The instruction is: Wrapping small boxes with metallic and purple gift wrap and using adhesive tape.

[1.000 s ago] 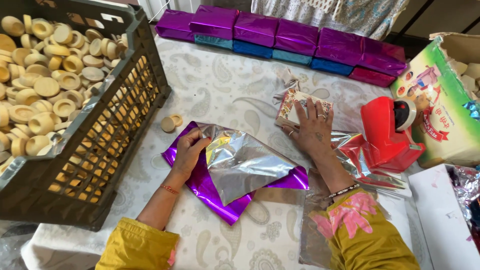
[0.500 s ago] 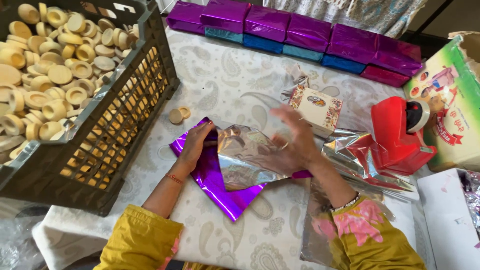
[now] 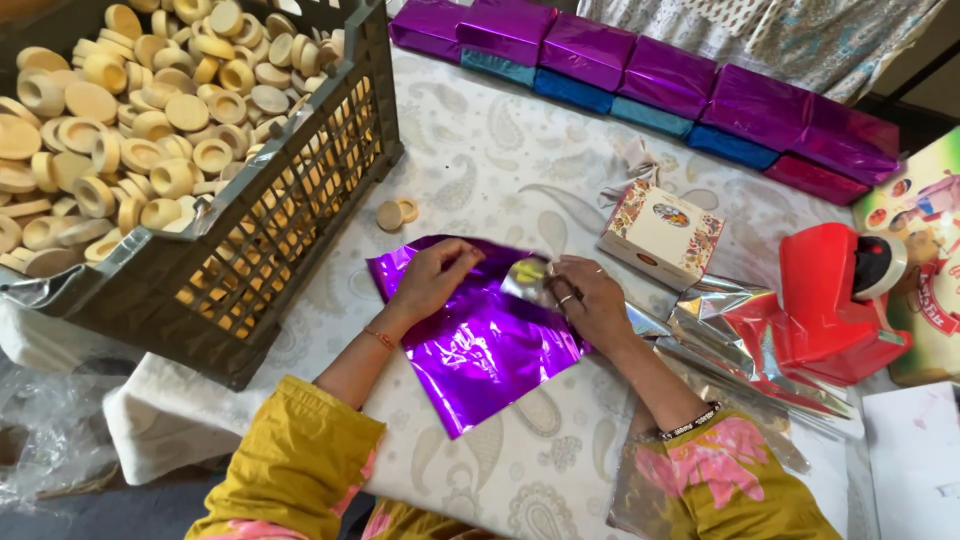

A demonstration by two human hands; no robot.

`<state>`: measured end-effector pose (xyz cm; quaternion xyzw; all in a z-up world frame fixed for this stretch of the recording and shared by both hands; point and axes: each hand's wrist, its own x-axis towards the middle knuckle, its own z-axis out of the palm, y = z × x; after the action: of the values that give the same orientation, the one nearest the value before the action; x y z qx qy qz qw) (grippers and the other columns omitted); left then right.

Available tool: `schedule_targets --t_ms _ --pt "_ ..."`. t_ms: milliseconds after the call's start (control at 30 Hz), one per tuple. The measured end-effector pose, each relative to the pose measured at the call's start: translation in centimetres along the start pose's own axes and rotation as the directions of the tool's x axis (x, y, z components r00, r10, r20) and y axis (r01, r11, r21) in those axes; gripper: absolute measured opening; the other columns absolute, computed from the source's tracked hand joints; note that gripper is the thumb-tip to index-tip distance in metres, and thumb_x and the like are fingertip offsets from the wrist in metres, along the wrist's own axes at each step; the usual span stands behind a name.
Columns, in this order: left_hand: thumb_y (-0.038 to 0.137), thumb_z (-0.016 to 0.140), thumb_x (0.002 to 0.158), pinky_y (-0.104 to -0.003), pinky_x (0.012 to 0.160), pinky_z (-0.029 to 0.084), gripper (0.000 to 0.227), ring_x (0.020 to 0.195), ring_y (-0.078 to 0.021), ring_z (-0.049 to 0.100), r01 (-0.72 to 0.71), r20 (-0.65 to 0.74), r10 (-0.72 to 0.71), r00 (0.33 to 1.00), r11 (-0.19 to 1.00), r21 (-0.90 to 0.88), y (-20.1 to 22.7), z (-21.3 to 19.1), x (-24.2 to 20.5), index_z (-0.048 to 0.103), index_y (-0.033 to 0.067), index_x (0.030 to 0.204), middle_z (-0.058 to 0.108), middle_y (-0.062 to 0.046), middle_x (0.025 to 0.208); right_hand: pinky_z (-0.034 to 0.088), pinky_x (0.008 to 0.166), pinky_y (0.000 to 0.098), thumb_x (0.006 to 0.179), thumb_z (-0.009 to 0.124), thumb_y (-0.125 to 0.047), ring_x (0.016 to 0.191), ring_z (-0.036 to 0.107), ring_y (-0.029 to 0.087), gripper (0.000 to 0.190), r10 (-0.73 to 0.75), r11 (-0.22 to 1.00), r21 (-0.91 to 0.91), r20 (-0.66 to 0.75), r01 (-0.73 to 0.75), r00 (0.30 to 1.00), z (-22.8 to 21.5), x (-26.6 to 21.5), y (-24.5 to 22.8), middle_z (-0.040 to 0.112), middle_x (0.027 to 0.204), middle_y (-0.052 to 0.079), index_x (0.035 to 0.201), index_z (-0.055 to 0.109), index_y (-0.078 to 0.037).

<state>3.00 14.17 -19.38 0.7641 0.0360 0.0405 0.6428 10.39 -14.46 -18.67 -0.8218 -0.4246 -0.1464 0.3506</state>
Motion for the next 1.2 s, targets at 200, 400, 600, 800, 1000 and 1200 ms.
schedule_targets --t_ms 200,400,600,800,1000,1200 --pt "0.022 0.070 0.093 -0.027 0.067 0.059 0.019 0.082 -0.0102 0.072 -0.254 -0.062 0.287 0.956 0.913 0.319 4.5 0.4 -2.3 0.075 0.0063 0.102 0.076 -0.004 0.099 0.048 0.078 0.0306 0.107 0.061 -0.020 0.086 0.058 0.016 0.021 0.460 0.841 0.349 -0.056 -0.414 0.886 -0.1 -0.5 2.3 0.068 0.095 0.011 0.111 0.072 -0.002" --pt "0.027 0.072 0.088 -0.027 0.070 0.060 0.024 0.079 -0.0167 0.077 -0.135 -0.045 0.161 0.986 0.925 0.356 5.8 0.7 -3.1 0.075 0.0099 0.104 0.077 -0.004 0.100 0.046 0.076 0.0264 0.106 0.057 -0.019 0.084 0.053 0.007 0.024 0.465 0.824 0.467 -0.233 -0.321 0.854 -1.4 0.7 0.7 0.066 0.092 0.001 0.113 0.068 0.000" --pt "0.045 0.068 0.089 -0.039 0.106 0.048 0.043 0.121 -0.0261 0.064 -0.045 0.007 0.050 0.999 0.799 0.600 3.2 0.7 -2.3 0.071 0.0230 0.126 0.071 -0.008 0.129 0.050 0.091 0.0334 0.111 0.054 -0.018 0.098 0.061 0.021 0.024 0.286 0.946 0.273 -0.443 -0.177 0.850 -5.8 2.2 -5.6 0.068 0.103 0.011 0.112 0.068 0.001" --pt "0.047 0.063 0.093 -0.040 0.106 0.050 0.050 0.122 -0.0265 0.063 -0.014 -0.049 0.023 0.999 0.983 0.184 -5.0 -0.6 0.2 0.064 0.0167 0.133 0.067 -0.010 0.133 0.051 0.108 0.0463 0.091 0.069 -0.020 0.116 0.066 0.032 0.019 -0.399 0.915 -0.197 -0.297 0.353 0.867 -7.5 2.2 -14.9 0.071 0.114 0.010 0.105 0.070 -0.009" --pt "0.050 0.057 0.098 -0.041 0.106 0.052 0.059 0.123 -0.0271 0.062 0.003 -0.091 -0.037 0.995 0.938 -0.346 -8.2 -2.8 2.1 0.054 0.0092 0.141 0.062 -0.013 0.137 0.056 0.095 0.0482 0.081 0.071 -0.029 0.113 0.069 0.030 0.031 -0.401 0.888 -0.144 0.227 0.438 0.888 -2.8 -0.7 -15.6 0.071 0.109 0.007 0.106 0.071 -0.011" --pt "0.052 0.052 0.103 -0.043 0.106 0.054 0.068 0.124 -0.0276 0.061 0.011 -0.078 -0.117 0.990 0.619 -0.785 -7.9 -3.4 2.8 0.045 0.0016 0.149 0.058 -0.015 0.141 0.057 0.083 0.0454 0.098 0.063 -0.035 0.108 0.068 0.028 0.027 0.204 0.934 -0.356 0.594 0.027 0.778 -3.0 0.0 -14.5 0.068 0.113 0.007 0.113 0.068 -0.013"
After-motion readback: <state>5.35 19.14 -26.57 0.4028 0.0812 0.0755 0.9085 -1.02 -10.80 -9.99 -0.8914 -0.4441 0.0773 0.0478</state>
